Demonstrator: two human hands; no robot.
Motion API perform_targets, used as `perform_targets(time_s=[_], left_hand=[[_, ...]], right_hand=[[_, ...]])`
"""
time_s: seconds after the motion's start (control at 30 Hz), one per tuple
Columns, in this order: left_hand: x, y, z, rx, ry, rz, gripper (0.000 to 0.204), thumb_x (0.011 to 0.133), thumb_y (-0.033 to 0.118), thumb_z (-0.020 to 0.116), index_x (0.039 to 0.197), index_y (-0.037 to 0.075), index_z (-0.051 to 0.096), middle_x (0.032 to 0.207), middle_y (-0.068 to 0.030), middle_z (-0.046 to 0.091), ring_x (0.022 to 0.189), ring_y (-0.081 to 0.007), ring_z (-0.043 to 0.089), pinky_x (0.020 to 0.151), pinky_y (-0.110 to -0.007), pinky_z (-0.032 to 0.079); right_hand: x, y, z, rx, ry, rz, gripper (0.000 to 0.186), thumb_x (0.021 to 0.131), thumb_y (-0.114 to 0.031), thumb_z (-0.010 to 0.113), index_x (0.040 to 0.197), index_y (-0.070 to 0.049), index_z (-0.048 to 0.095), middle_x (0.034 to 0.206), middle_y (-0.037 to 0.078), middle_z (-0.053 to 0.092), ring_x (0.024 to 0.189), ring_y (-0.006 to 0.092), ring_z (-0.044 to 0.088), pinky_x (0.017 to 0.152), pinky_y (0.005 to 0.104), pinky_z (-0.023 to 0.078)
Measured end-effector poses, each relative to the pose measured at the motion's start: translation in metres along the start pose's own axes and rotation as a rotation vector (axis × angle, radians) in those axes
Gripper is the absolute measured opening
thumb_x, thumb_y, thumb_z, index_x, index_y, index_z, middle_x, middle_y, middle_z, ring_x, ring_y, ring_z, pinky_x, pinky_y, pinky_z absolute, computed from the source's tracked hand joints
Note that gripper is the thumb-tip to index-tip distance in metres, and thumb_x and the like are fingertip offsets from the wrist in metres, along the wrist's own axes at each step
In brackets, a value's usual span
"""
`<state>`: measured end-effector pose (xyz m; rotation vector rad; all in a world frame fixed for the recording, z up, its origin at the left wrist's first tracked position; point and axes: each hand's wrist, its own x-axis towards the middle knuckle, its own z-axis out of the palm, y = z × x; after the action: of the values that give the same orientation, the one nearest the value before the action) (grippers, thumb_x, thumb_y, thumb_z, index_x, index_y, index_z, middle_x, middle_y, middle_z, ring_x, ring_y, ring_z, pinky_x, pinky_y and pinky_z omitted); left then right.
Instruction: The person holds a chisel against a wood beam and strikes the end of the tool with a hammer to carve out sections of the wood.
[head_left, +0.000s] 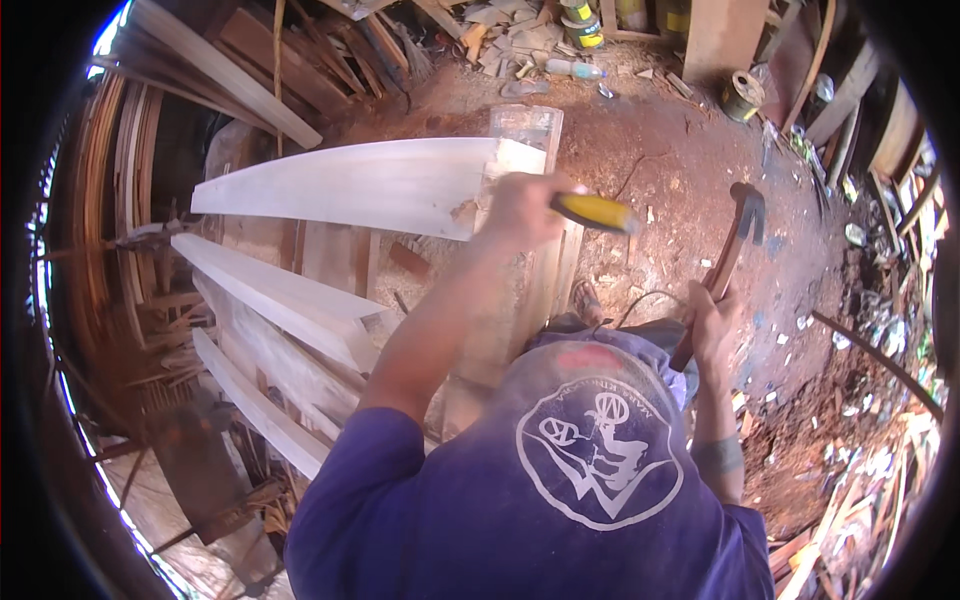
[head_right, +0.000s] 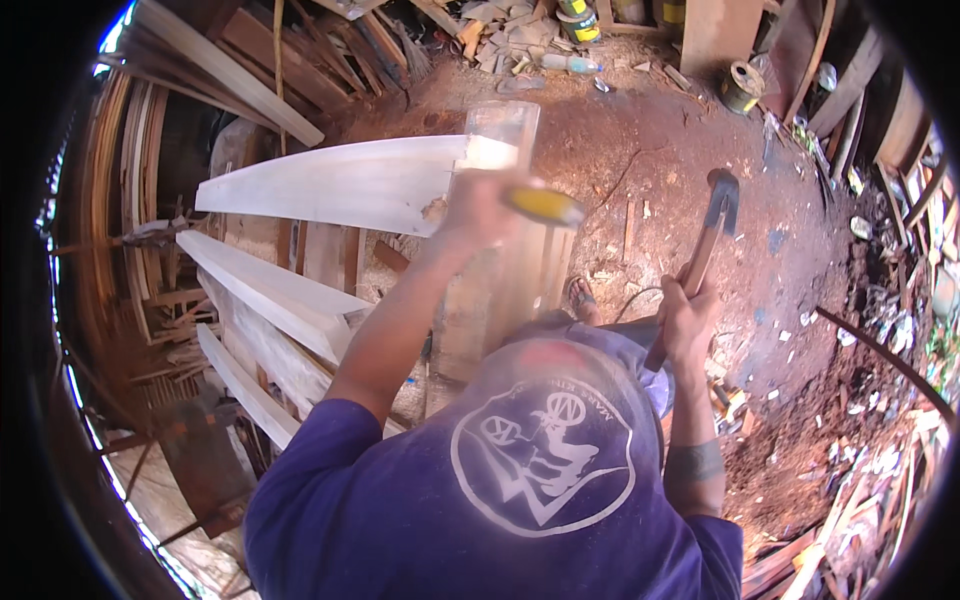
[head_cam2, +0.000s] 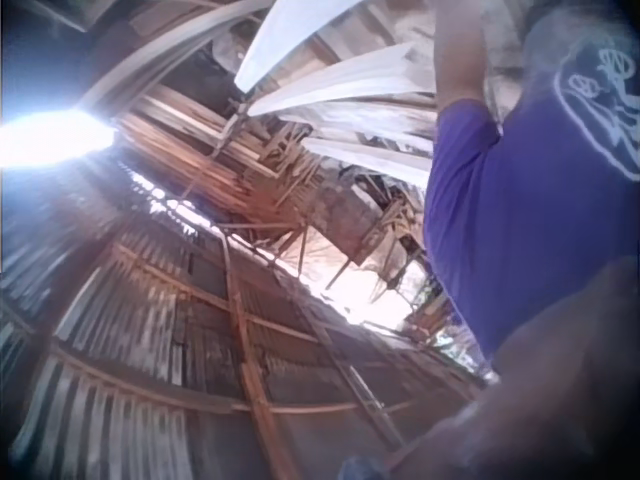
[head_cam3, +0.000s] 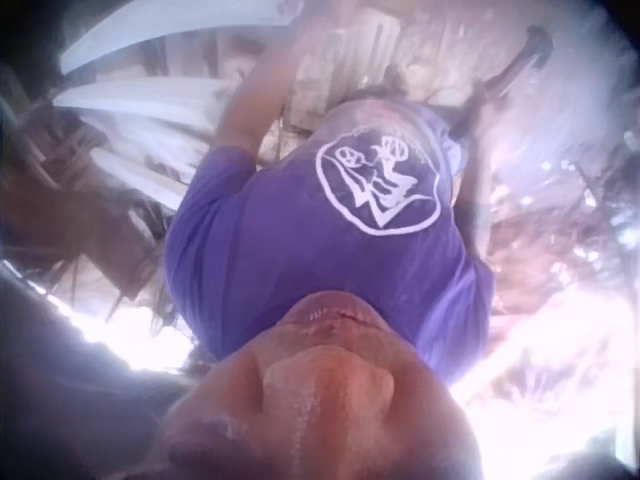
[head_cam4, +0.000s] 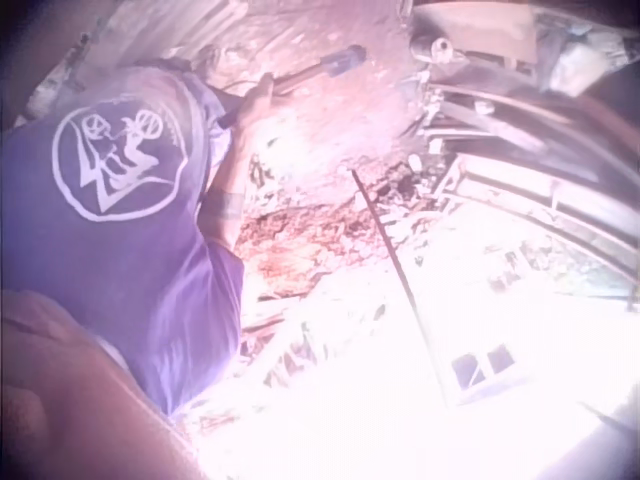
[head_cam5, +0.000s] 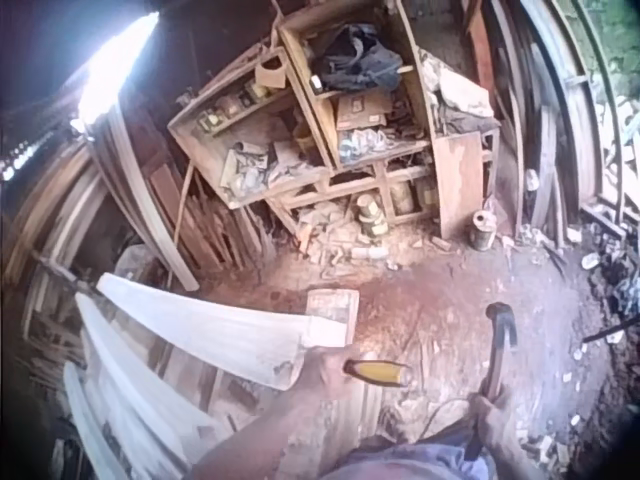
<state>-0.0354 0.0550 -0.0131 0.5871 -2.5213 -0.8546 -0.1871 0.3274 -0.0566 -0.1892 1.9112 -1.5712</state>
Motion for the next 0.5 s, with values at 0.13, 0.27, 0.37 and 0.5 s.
perform_targets(time_s=[0.13, 0.27, 0.37, 0.5], left_hand=[[0.001, -0.019, 0.033, 0.242, -0.078, 0.110, 0.022, 0.070, 0.013, 0.074, 0.092, 0.014, 0.072, 0.075, -0.0085, 0.070, 0.071, -0.0298, 0.070, 0.067, -0.042, 0.056], [0.002, -0.019, 0.030, 0.271, -0.104, 0.061, 0.022, 0.069, 0.016, 0.073, 0.092, 0.014, 0.071, 0.074, -0.0091, 0.070, 0.073, -0.0300, 0.071, 0.068, -0.043, 0.056], [0.002, -0.024, 0.032, 0.298, -0.089, 0.052, 0.021, 0.070, 0.015, 0.073, 0.091, 0.013, 0.071, 0.074, -0.0094, 0.070, 0.073, -0.0300, 0.071, 0.068, -0.043, 0.056], [0.002, -0.026, 0.035, 0.269, -0.058, 0.051, 0.023, 0.070, 0.013, 0.072, 0.093, 0.013, 0.072, 0.075, -0.0100, 0.070, 0.072, -0.0301, 0.071, 0.069, -0.042, 0.056]], right_hand=[[-0.006, 0.007, -0.003, 0.075, -0.044, -0.029, 0.011, 0.088, -0.006, 0.061, 0.088, -0.004, 0.050, 0.057, 0.000, 0.050, 0.042, 0.0087, 0.046, 0.038, 0.0250, 0.035], [-0.009, 0.012, -0.010, 0.122, 0.017, 0.015, 0.012, 0.088, -0.003, 0.060, 0.085, -0.005, 0.048, 0.058, 0.001, 0.049, 0.043, 0.0087, 0.046, 0.040, 0.0244, 0.035], [-0.007, 0.019, -0.015, 0.107, 0.050, 0.031, 0.011, 0.088, -0.002, 0.059, 0.086, -0.005, 0.048, 0.058, 0.001, 0.049, 0.043, 0.0089, 0.046, 0.039, 0.0250, 0.035], [-0.009, 0.018, -0.021, 0.134, 0.083, 0.030, 0.010, 0.088, -0.003, 0.059, 0.087, -0.005, 0.049, 0.058, 0.000, 0.048, 0.043, 0.0087, 0.044, 0.039, 0.0248, 0.035]])
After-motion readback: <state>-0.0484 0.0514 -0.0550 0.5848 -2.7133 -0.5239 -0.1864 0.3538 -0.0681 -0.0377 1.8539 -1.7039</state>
